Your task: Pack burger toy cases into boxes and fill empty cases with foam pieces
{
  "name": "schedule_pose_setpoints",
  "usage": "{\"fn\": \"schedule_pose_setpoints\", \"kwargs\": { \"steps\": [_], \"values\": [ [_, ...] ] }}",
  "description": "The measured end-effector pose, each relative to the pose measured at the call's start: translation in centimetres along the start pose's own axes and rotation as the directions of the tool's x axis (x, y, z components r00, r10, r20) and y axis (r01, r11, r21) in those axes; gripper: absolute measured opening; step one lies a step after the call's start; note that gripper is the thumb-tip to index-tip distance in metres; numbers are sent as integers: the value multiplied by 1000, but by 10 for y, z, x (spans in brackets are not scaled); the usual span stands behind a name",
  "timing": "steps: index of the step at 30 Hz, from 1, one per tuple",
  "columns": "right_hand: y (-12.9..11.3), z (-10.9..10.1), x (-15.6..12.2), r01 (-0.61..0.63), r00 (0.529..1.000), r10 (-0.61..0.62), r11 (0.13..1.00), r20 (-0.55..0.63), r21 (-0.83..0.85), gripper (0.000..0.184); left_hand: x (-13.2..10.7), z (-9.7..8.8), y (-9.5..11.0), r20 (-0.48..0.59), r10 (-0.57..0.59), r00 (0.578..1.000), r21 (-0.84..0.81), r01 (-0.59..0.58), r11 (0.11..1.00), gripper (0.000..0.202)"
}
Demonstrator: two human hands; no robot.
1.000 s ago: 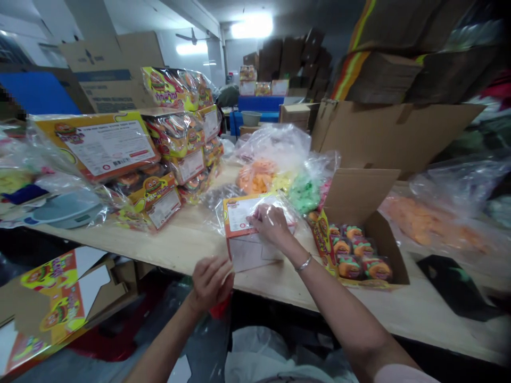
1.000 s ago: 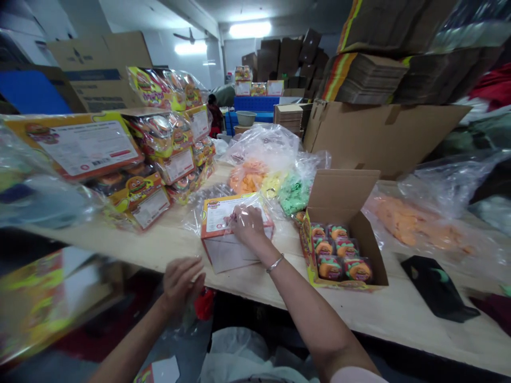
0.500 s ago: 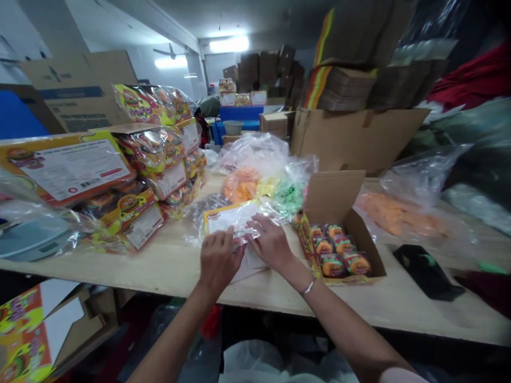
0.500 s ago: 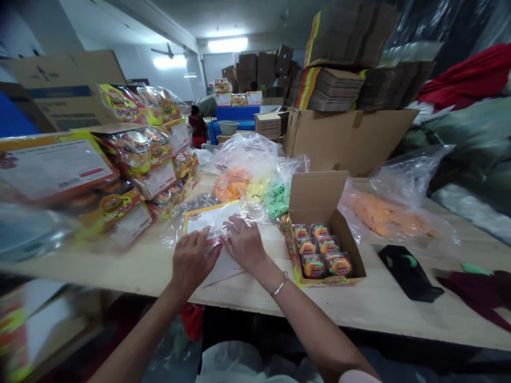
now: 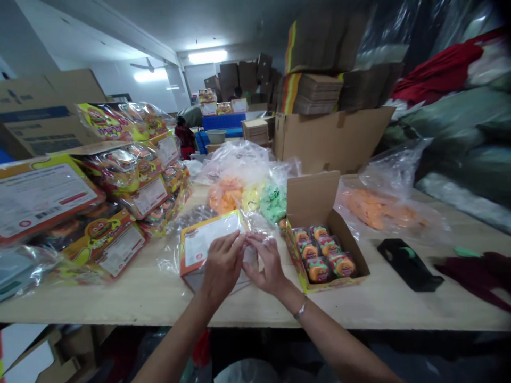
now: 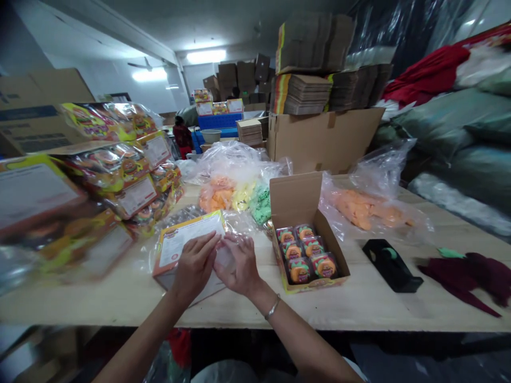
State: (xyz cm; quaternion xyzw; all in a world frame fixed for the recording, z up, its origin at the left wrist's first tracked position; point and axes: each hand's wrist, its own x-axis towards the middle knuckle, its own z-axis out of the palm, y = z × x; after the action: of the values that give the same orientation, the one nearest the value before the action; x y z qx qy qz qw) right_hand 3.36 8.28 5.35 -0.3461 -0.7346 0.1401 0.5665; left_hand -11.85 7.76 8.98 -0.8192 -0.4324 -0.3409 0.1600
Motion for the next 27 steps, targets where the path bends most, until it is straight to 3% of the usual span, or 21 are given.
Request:
{"fn": "schedule_pose_setpoints", "kwargs": {
  "steps": [2, 4, 6, 9, 11, 13, 16, 20, 24, 26, 27],
  "values": [
    [-4, -9, 0, -200, 971, 224, 951, -81, 237, 37, -4, 4, 3, 30, 63, 998, 44, -64, 997, 38],
    [-4, -16, 2, -379, 898, 437, 828, -52, 413, 27, -9, 7, 6, 58, 129, 990, 80, -133, 988, 40],
    [-1, -22, 4, -487, 834, 551, 735, 1, 472, 25, -14, 7, 12, 92, 182, 979, 81, -190, 978, 40],
    [13, -26, -3, -563, 781, 624, 678, 35, 474, 26, -19, 1, 20, 140, 235, 962, 25, -241, 970, 51],
    [24, -25, -13, -611, 732, 678, 607, 69, 508, 28, -16, -3, 24, 122, 176, 977, 29, -181, 983, 55],
    [33, -19, -21, -650, 675, 727, 506, 126, 567, 31, -7, -2, 27, 79, 7, 997, 103, -15, 995, 46],
    [42, -5, -24, -664, 649, 734, 418, 200, 620, 37, 7, 11, 30, 67, -225, 972, 216, 206, 954, 32],
    [48, 9, -19, -686, 646, 717, 395, 262, 612, 46, 8, 35, 36, 62, -280, 958, 246, 257, 934, 33],
    [54, 7, -30, -720, 623, 730, 397, 279, 569, 43, -5, 50, 42, -7, -309, 951, 247, 301, 921, 38],
    [52, -2, -45, -700, 631, 763, 485, 136, 525, 34, -8, 53, 43, -20, -293, 956, 281, 287, 916, 42],
    [48, -7, -53, -658, 669, 743, 591, 4, 467, 27, -9, 54, 44, -25, -280, 960, 298, 275, 914, 43]
  ]
}}
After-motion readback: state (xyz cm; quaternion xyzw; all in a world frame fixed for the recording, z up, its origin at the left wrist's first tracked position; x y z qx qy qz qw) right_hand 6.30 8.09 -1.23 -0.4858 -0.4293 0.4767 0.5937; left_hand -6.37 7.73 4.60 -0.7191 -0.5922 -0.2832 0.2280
